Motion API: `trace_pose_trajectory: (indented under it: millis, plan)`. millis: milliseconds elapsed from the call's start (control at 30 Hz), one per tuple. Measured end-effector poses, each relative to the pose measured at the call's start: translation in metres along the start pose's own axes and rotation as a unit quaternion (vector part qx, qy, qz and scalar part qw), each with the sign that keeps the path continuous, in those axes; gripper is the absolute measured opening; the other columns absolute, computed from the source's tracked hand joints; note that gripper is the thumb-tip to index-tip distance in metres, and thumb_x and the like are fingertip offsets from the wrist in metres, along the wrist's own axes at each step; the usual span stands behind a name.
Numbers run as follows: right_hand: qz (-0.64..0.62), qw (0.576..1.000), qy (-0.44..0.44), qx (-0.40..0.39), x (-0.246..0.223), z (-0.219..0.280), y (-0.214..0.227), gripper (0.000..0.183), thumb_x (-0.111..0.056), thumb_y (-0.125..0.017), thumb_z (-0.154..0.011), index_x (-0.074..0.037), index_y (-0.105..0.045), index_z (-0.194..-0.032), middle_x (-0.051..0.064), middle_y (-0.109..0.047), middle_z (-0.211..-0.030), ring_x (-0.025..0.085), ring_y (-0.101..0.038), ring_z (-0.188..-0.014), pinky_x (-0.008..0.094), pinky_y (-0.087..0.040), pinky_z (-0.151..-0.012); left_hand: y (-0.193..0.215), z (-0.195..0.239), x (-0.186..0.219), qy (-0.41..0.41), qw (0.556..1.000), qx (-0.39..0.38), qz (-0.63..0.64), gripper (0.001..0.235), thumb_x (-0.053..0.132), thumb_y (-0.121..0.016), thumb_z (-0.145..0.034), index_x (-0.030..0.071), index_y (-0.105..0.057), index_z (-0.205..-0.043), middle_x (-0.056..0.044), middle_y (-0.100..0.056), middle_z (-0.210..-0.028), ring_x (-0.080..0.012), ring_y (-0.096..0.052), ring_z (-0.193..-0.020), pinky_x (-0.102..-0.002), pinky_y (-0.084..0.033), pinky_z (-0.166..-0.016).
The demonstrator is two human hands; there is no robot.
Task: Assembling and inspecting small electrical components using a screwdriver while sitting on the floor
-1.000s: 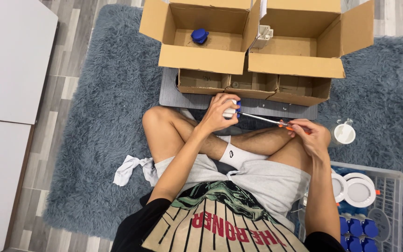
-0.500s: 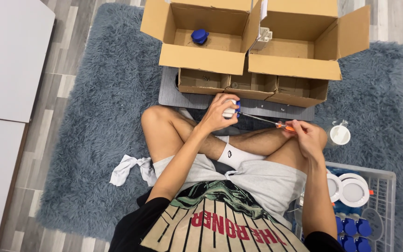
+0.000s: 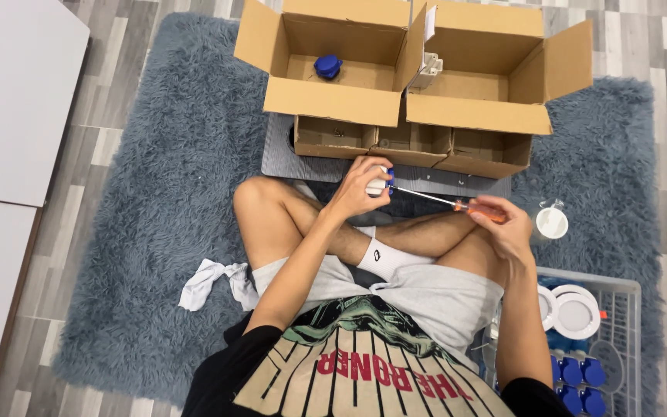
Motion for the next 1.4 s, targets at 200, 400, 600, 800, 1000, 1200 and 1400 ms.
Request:
trace_pose_trajectory:
  millis: [200, 400, 600, 800, 1000, 1200, 1400]
  plan:
    - [-0.052, 0.997, -0.058, 0.021, 0.014, 0.004, -0.012, 0.022, -0.012, -0.067, -0.118, 0.004, -0.079, -0.11, 0.019, -0.075, -0.085, 0.021, -0.072, -0.062, 0.03, -0.062, -0.056, -0.005, 0.004, -0.011, -0.008, 1.0, 0.005, -0.01, 0.032, 0.021, -0.084, -0.078, 0.019, -0.077, -0.109, -0.003, -0.074, -0.128, -0.0381, -0.069, -0.115, -0.051, -0.058, -0.098]
    - [-0.08, 0.997, 0.003, 0.017, 0.037, 0.007, -0.003, 0.016, 0.001, -0.077, -0.103, 0.004, -0.08, -0.118, 0.021, -0.078, -0.106, 0.021, -0.073, -0.073, 0.034, -0.062, -0.066, 0.002, 0.0, 0.001, -0.012, 1.0, 0.005, -0.005, 0.038, 0.023, -0.084, -0.083, 0.02, -0.079, -0.121, -0.005, -0.074, -0.129, -0.0372, -0.069, -0.116, -0.05, -0.057, -0.101]
    - [-0.08, 0.997, 0.018, 0.005, 0.032, 0.007, -0.001, 0.019, 0.004, -0.08, -0.099, 0.005, -0.079, -0.119, 0.022, -0.077, -0.118, 0.023, -0.074, -0.08, 0.036, -0.064, -0.071, 0.001, 0.003, -0.003, -0.027, 1.0, 0.001, -0.008, 0.036, 0.024, -0.082, -0.086, 0.019, -0.08, -0.122, -0.006, -0.073, -0.13, -0.0382, -0.069, -0.118, -0.051, -0.057, -0.102]
    - [-0.074, 0.997, 0.0, 0.011, 0.024, 0.011, -0.001, 0.022, 0.003, -0.081, -0.099, 0.005, -0.078, -0.121, 0.019, -0.075, -0.123, 0.022, -0.074, -0.102, 0.035, -0.065, -0.082, -0.001, 0.002, -0.003, -0.023, 1.0, 0.008, -0.015, 0.037, 0.022, -0.08, -0.083, 0.018, -0.08, -0.12, -0.007, -0.073, -0.128, -0.0397, -0.069, -0.115, -0.053, -0.058, -0.099]
    - [-0.044, 0.999, -0.003, 0.013, 0.011, 0.003, -0.001, 0.03, -0.001, -0.084, -0.098, 0.002, -0.077, -0.128, 0.019, -0.075, -0.127, 0.022, -0.076, -0.103, 0.036, -0.064, -0.085, -0.006, 0.004, -0.006, -0.012, 0.999, 0.026, -0.017, 0.042, 0.02, -0.079, -0.074, 0.021, -0.081, -0.116, -0.002, -0.072, -0.126, -0.0356, -0.07, -0.114, -0.049, -0.058, -0.099]
    - [-0.087, 0.995, -0.043, 0.008, 0.021, 0.004, -0.007, 0.016, -0.004, -0.065, -0.117, 0.008, -0.076, -0.121, 0.024, -0.076, -0.104, 0.023, -0.072, -0.068, 0.033, -0.064, -0.056, -0.014, 0.006, -0.016, -0.006, 0.999, 0.05, -0.016, 0.043, 0.02, -0.079, -0.07, 0.024, -0.082, -0.113, 0.001, -0.073, -0.122, -0.0317, -0.07, -0.111, -0.045, -0.058, -0.099]
    - [-0.122, 0.992, -0.017, -0.002, 0.042, 0.005, 0.0, 0.021, 0.003, -0.074, -0.106, 0.01, -0.075, -0.125, 0.025, -0.076, -0.113, 0.025, -0.076, -0.085, 0.035, -0.066, -0.071, -0.01, 0.002, -0.013, -0.003, 0.999, 0.042, 0.012, 0.041, 0.02, -0.082, -0.072, 0.022, -0.083, -0.112, -0.002, -0.073, -0.123, -0.0345, -0.07, -0.11, -0.047, -0.058, -0.1]
Point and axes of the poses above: each hand's wrist, its own z-axis away from the middle knuckle, its own y-axis out of the back of the hand, x = y × z, the point moved 5 cm from there along -z, towards the middle knuckle
